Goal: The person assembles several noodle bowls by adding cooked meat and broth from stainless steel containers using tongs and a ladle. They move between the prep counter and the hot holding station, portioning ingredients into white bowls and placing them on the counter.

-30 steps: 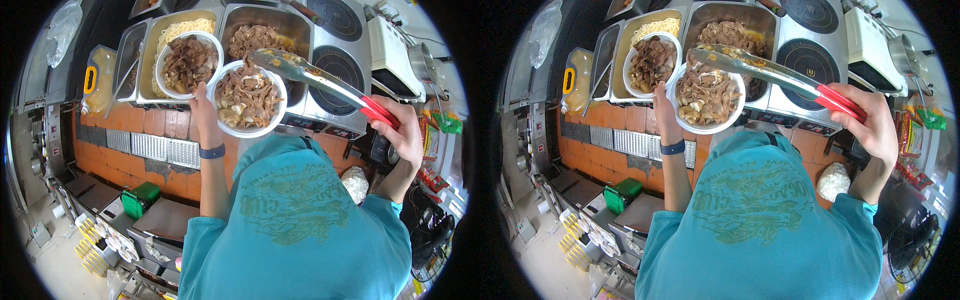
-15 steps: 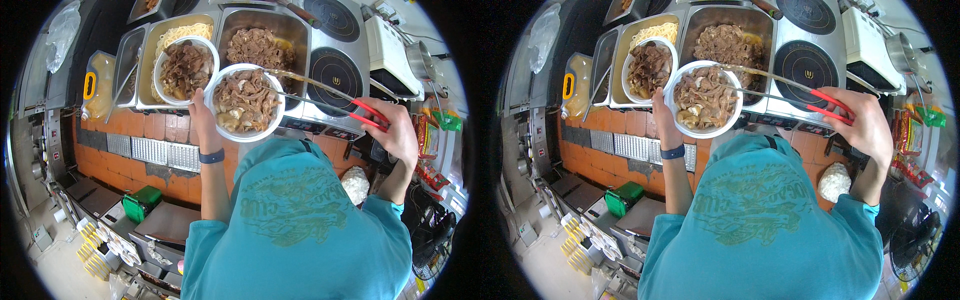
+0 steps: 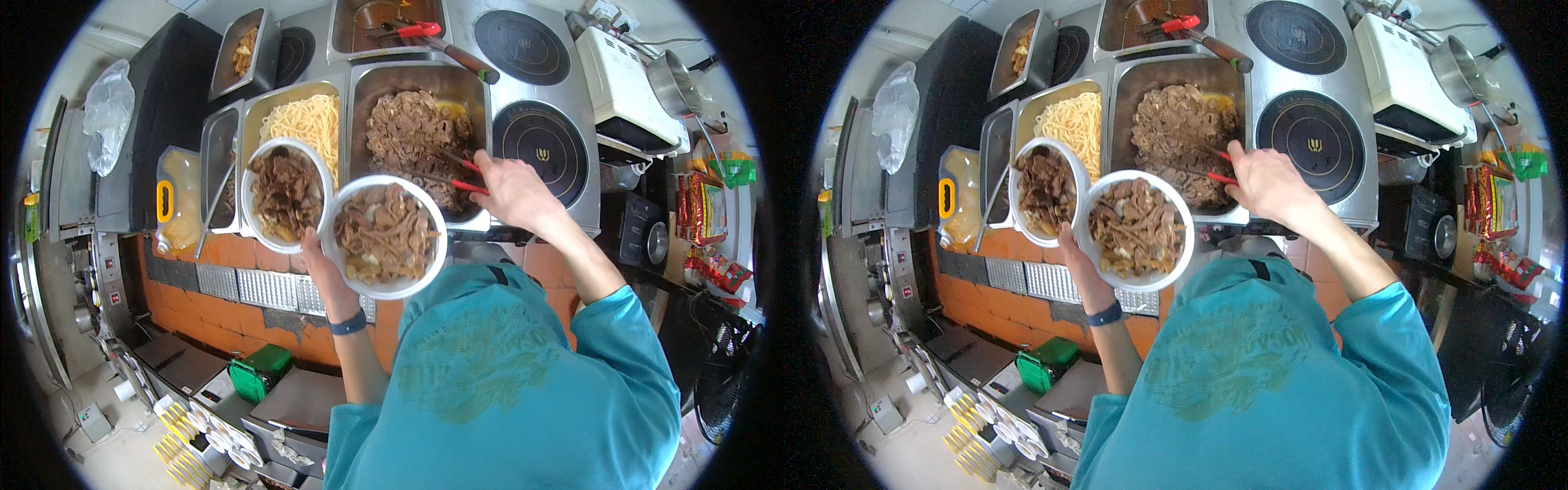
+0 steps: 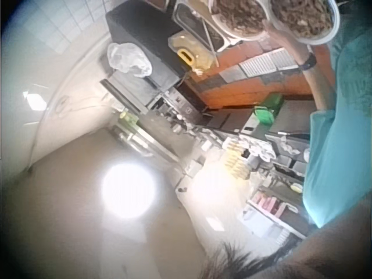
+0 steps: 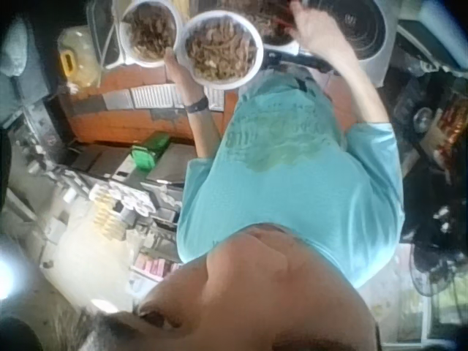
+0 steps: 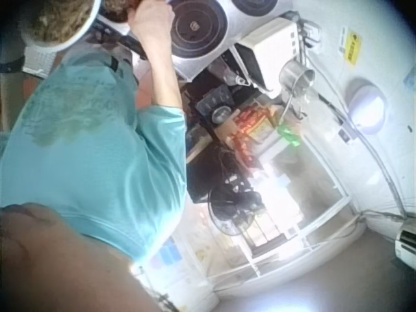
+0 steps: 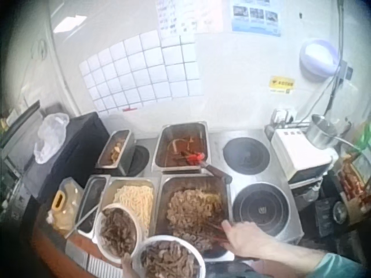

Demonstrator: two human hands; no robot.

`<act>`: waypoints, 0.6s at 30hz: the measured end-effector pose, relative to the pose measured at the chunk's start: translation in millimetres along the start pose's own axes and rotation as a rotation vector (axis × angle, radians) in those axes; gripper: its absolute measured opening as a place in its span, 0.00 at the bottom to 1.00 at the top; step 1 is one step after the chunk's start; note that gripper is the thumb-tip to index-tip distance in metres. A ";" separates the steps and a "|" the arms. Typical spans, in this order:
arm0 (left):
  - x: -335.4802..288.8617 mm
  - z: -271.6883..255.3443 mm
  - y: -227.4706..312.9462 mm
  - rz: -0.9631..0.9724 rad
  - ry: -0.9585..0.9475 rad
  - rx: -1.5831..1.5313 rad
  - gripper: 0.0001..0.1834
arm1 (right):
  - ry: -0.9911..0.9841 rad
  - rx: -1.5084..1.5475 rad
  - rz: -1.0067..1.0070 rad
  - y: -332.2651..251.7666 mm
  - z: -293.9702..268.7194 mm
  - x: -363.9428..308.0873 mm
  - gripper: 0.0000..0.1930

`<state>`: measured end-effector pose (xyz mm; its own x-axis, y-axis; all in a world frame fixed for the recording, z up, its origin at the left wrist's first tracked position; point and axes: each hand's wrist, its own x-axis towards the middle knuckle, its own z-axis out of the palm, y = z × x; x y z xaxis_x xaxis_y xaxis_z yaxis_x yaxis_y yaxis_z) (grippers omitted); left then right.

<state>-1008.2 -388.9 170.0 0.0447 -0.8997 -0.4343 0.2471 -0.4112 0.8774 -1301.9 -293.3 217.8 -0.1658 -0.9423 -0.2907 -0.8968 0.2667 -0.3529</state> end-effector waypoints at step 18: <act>-20.5 -32.5 17.8 -0.064 0.043 -0.138 0.27 | 0.230 -0.388 0.105 47.3 -94.0 294.8 0.19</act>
<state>-973.3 -373.1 187.9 0.0650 -0.8639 -0.4994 0.3810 -0.4411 0.8126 -1431.8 -577.5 199.0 -0.3110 -0.9465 -0.0862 -0.9503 0.3087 0.0398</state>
